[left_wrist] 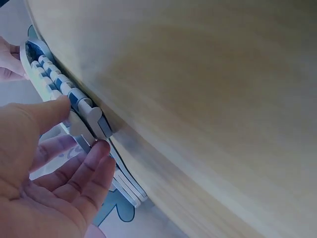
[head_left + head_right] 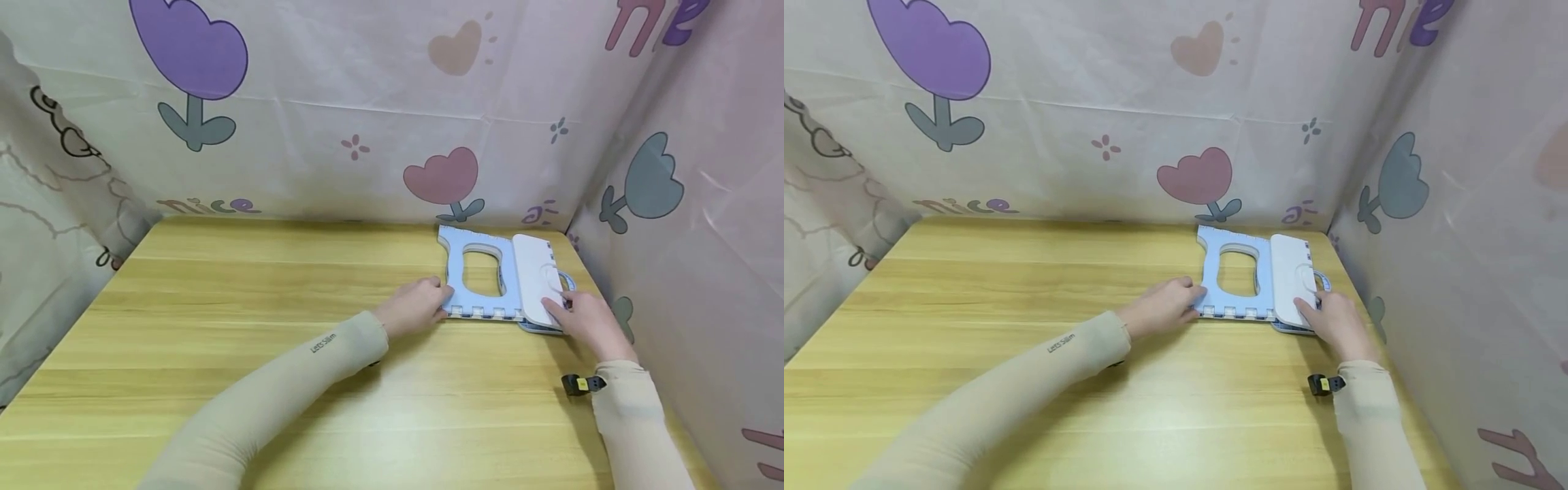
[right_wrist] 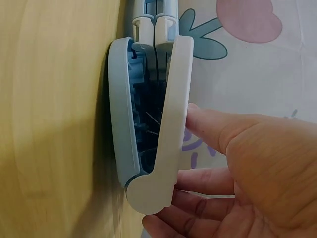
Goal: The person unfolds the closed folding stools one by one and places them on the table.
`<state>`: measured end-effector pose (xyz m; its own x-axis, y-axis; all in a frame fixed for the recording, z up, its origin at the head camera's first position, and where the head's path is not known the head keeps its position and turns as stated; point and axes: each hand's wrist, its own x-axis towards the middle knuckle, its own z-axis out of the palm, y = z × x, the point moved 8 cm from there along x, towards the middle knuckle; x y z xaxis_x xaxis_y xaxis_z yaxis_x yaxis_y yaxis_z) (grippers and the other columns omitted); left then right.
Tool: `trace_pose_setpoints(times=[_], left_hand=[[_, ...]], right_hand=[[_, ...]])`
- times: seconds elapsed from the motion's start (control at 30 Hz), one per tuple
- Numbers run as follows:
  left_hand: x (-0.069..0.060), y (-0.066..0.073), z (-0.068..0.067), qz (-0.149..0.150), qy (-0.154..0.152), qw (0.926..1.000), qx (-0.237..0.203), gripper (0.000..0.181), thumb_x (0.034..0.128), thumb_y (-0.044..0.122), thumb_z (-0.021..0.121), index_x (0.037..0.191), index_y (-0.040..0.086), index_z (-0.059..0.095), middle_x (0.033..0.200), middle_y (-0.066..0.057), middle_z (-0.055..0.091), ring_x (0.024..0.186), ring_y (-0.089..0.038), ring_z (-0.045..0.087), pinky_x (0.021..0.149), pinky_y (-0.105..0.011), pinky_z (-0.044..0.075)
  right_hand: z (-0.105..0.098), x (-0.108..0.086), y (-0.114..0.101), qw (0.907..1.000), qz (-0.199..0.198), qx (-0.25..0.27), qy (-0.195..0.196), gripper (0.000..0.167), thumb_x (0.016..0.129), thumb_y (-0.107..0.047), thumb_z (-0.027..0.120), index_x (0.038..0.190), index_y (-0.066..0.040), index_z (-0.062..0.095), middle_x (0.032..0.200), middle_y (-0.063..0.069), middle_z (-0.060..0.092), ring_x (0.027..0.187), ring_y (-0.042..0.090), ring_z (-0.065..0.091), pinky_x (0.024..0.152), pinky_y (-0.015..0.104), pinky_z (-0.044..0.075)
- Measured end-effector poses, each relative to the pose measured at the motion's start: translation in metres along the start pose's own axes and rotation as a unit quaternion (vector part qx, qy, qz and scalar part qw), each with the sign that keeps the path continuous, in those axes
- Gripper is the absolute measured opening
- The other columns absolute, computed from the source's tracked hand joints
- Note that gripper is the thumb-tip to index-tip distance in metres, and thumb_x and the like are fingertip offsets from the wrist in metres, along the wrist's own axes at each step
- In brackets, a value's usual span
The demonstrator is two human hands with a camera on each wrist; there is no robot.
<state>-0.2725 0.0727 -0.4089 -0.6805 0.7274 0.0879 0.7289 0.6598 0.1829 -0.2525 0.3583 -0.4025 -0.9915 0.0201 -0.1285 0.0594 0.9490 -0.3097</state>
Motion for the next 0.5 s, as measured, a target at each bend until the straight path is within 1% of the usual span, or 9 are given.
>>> trace_pose_setpoints(times=[0.1, 0.2, 0.33, 0.5], left_hand=[[-0.005, -0.001, -0.001, 0.004, 0.005, 1.0, -0.007, 0.027, 0.1056, 0.025, 0.071, 0.126, 0.007, 0.071, 0.103, -0.005, 0.068, 0.086, -0.013, 0.06, 0.076, -0.026, 0.055], [-0.011, -0.003, -0.002, 0.012, 0.017, 0.9997, -0.015, 0.024, 0.1048, 0.023, 0.072, 0.123, 0.006, 0.071, 0.1, -0.006, 0.067, 0.083, -0.014, 0.058, 0.074, -0.026, 0.053], [-0.021, -0.008, -0.003, 0.013, 0.025, 0.9992, -0.029, 0.023, 0.1034, 0.02, 0.073, 0.122, 0.006, 0.071, 0.098, -0.005, 0.065, 0.082, -0.014, 0.056, 0.072, -0.026, 0.051], [-0.036, -0.012, -0.006, 0.023, 0.039, 0.9982, -0.039, 0.022, 0.1018, 0.017, 0.073, 0.119, 0.004, 0.072, 0.094, -0.006, 0.064, 0.078, -0.015, 0.052, 0.07, -0.027, 0.049]], right_hand=[[0.001, -0.001, -0.004, 0.9999, -0.008, -0.007, 0.006, 0.08, 0.11, -0.052, 0.052, 0.145, 0.02, 0.052, 0.137, 0.043, 0.061, 0.127, 0.062, 0.058, 0.105, 0.072, 0.049], [0.003, -0.001, -0.008, 0.9999, -0.009, -0.007, 0.005, 0.079, 0.11, -0.051, 0.054, 0.145, 0.02, 0.052, 0.136, 0.043, 0.062, 0.126, 0.062, 0.058, 0.104, 0.072, 0.049], [0.006, 0.0, -0.017, 0.9998, -0.015, -0.014, 0.002, 0.077, 0.11, -0.05, 0.055, 0.145, 0.02, 0.052, 0.137, 0.044, 0.06, 0.128, 0.063, 0.057, 0.106, 0.072, 0.048], [0.012, 0.002, -0.03, 0.9996, -0.023, -0.014, -0.005, 0.076, 0.11, -0.049, 0.056, 0.145, 0.019, 0.052, 0.141, 0.043, 0.059, 0.131, 0.062, 0.056, 0.11, 0.072, 0.047]])
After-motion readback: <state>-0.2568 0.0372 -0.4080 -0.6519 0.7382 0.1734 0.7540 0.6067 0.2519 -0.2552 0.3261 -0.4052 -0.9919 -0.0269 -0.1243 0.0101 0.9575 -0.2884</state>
